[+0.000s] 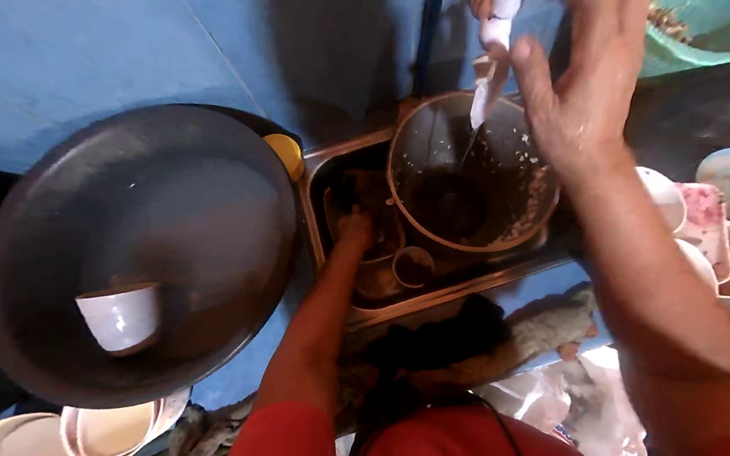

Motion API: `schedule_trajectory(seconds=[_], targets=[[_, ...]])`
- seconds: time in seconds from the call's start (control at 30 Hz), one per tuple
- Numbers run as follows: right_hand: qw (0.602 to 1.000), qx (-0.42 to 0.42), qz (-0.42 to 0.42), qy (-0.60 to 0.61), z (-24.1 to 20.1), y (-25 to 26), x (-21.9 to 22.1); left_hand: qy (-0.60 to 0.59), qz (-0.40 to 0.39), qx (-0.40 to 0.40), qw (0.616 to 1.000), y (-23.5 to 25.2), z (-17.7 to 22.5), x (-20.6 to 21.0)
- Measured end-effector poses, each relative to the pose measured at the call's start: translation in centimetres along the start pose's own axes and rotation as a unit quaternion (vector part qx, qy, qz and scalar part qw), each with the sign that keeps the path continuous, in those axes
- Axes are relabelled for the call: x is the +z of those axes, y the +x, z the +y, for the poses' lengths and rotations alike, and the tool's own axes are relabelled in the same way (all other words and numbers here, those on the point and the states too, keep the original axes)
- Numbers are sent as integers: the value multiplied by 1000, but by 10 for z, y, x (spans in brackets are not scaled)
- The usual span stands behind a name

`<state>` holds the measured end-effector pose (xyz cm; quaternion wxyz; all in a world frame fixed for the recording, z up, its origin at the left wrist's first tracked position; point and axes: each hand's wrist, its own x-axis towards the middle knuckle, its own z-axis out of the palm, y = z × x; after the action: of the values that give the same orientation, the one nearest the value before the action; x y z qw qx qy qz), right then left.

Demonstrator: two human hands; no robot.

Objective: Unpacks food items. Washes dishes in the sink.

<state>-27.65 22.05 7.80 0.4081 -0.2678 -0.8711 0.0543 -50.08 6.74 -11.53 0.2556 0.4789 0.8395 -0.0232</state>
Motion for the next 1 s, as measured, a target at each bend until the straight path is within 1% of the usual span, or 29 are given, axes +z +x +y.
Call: schedule_trajectory(seconds=[0.07, 0.13, 0.2, 0.23, 0.27, 0.4, 0.47, 0.6, 0.73, 0.8, 0.87, 0.9, 0.93, 1.0], targets=[[998, 43, 29, 42, -6, -36, 11, 24, -23, 17, 999, -4, 5, -8], [991, 106, 13, 82, -11, -72, 25, 33, -44, 7, 998, -8, 10, -16], [983, 154, -17, 102, -15, -101, 40, 1, -4, -35, 999, -6, 5, -17], [980, 166, -35, 108, -17, -113, 47, -13, 21, -59, 998, -3, 0, -15], [978, 171, -49, 108, -17, -122, 53, -22, 27, -81, 996, 1, -6, -15], [970, 193, -102, 109, -27, -139, 60, 11, -26, -118, 993, 3, -4, -15], [965, 204, -111, 119, -32, -143, 63, 4, -31, -122, 992, 2, -1, -16], [960, 218, -121, 131, -35, -145, 63, -76, 19, -124, 989, -2, -8, -26], [958, 218, -127, 135, -34, -147, 56, -161, 102, -98, 977, -17, -27, -30], [960, 210, -114, 144, -41, -145, 55, -217, 150, -71, 962, -25, -34, -28], [955, 213, -103, 180, -53, -139, 59, -303, 197, -52, 931, -39, -29, -32], [945, 229, -104, 210, -61, -135, 64, -355, 211, -45, 909, -47, -25, -35], [923, 266, -125, 249, -69, -129, 69, -403, 226, -34, 886, -53, -22, -38], [847, 363, -198, 334, -82, -114, 80, -476, 242, -23, 845, -64, -16, -44]])
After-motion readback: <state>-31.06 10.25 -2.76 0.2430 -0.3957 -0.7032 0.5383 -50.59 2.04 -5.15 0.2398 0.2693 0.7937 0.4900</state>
